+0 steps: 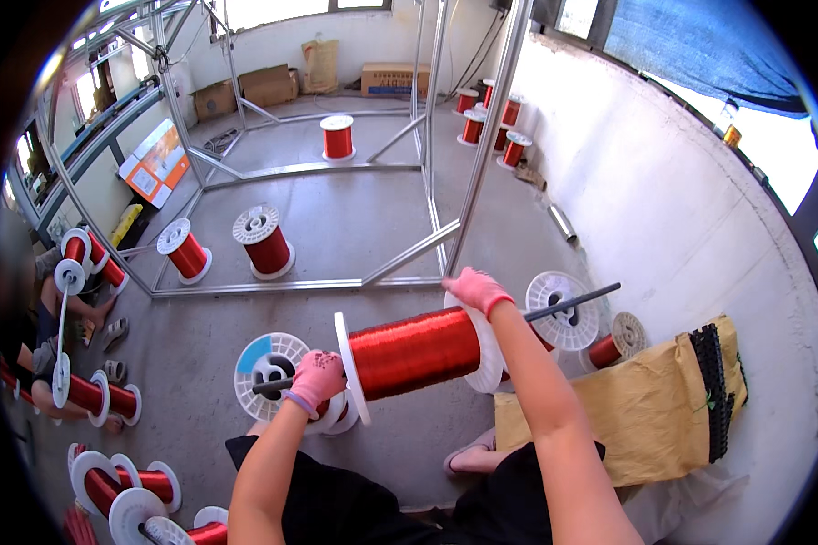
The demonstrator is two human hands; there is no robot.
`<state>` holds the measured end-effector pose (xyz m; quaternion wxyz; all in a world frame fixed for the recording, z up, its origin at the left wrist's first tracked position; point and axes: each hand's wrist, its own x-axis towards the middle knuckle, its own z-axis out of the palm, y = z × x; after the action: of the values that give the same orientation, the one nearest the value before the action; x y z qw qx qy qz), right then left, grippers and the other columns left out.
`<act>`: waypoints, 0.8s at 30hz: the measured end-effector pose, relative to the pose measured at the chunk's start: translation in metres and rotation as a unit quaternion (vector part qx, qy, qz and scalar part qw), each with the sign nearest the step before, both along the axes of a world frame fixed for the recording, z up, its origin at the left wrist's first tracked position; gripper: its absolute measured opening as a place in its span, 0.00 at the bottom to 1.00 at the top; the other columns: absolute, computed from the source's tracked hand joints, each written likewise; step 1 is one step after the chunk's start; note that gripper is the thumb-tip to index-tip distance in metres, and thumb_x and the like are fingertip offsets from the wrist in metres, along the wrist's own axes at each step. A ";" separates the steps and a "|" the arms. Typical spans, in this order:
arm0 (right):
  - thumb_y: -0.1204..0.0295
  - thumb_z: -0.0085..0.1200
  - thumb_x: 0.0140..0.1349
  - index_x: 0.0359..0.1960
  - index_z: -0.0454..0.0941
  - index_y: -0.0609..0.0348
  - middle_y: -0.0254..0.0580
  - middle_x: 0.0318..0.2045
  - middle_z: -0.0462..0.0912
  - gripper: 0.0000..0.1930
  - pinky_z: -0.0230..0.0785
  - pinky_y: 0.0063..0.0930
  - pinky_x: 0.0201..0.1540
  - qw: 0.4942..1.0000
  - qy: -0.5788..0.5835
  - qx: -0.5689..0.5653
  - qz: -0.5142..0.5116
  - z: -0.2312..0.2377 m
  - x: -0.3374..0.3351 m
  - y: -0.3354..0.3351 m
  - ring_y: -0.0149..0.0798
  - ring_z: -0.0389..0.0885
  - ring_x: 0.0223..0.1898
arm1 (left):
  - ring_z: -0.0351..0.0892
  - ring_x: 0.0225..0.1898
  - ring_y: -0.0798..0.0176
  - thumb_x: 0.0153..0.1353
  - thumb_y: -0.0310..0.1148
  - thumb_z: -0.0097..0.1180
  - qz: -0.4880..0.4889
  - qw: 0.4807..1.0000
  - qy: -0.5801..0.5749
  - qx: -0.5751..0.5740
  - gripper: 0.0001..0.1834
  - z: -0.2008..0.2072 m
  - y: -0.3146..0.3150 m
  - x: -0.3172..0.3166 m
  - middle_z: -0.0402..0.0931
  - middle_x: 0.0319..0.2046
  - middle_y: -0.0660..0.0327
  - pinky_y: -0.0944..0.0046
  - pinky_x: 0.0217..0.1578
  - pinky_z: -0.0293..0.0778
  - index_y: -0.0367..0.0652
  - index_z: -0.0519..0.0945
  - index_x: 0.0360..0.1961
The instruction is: The person winds red wire from a larger spool onto a smaller spool by rotating it on a metal rod.
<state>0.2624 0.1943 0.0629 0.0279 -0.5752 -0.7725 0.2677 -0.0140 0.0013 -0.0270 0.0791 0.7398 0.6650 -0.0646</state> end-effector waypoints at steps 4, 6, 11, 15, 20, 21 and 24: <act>0.58 0.43 0.63 0.57 0.59 0.72 0.66 0.53 0.68 0.29 0.55 0.39 0.59 0.925 0.321 0.170 -0.112 -0.065 0.044 -0.104 0.59 0.63 0.58 | 0.80 0.32 0.52 0.49 0.40 0.51 -0.025 1.000 -0.003 0.007 0.14 -0.003 -0.007 0.000 0.80 0.28 0.53 0.57 0.35 0.75 0.42 0.81 0.26; 0.63 0.48 0.61 0.59 0.54 0.74 0.66 0.57 0.61 0.32 0.51 0.43 0.62 0.931 0.259 0.216 -0.142 -0.122 0.072 -0.184 0.61 0.59 0.60 | 0.80 0.33 0.52 0.51 0.40 0.48 -0.042 0.998 0.026 0.029 0.15 -0.002 -0.009 0.000 0.80 0.29 0.53 0.57 0.34 0.76 0.42 0.82 0.27; 0.63 0.49 0.59 0.59 0.53 0.72 0.64 0.57 0.61 0.32 0.49 0.43 0.63 0.961 -0.126 0.200 -0.146 -0.238 0.123 -0.264 0.56 0.61 0.59 | 0.80 0.36 0.53 0.52 0.44 0.49 -0.020 0.999 0.025 0.023 0.17 0.004 -0.004 -0.001 0.80 0.31 0.53 0.57 0.38 0.75 0.42 0.81 0.29; 0.64 0.46 0.61 0.58 0.53 0.71 0.66 0.55 0.64 0.29 0.53 0.45 0.60 0.958 0.043 0.204 -0.196 -0.235 0.136 -0.245 0.59 0.61 0.58 | 0.80 0.36 0.51 0.50 0.44 0.52 0.007 0.999 -0.001 -0.039 0.16 0.004 -0.006 0.003 0.80 0.31 0.52 0.55 0.38 0.75 0.42 0.82 0.29; 0.62 0.48 0.60 0.59 0.53 0.71 0.66 0.55 0.64 0.31 0.55 0.45 0.59 0.974 0.032 0.118 -0.191 -0.197 0.124 -0.243 0.59 0.63 0.57 | 0.80 0.35 0.50 0.49 0.42 0.52 0.008 1.000 -0.007 0.004 0.15 0.002 -0.001 0.003 0.80 0.30 0.52 0.55 0.38 0.75 0.42 0.82 0.28; 0.62 0.48 0.59 0.59 0.53 0.71 0.66 0.54 0.65 0.32 0.55 0.45 0.59 0.969 0.058 0.135 -0.200 -0.196 0.121 -0.246 0.60 0.63 0.57 | 0.80 0.35 0.50 0.49 0.42 0.52 0.009 1.000 -0.010 0.005 0.15 0.002 -0.001 0.003 0.80 0.30 0.52 0.55 0.38 0.75 0.42 0.82 0.28; 0.63 0.48 0.59 0.58 0.54 0.71 0.66 0.53 0.65 0.31 0.58 0.45 0.56 0.966 0.078 0.131 -0.208 -0.207 0.119 -0.250 0.61 0.64 0.55 | 0.80 0.35 0.51 0.50 0.42 0.52 -0.002 1.000 0.004 0.004 0.15 0.004 -0.003 0.004 0.80 0.30 0.53 0.56 0.37 0.75 0.43 0.82 0.28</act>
<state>0.3816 -0.0556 -0.1440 0.2183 -0.6914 -0.6599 0.1970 -0.0102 -0.0012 -0.0234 0.0733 0.7409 0.6645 -0.0649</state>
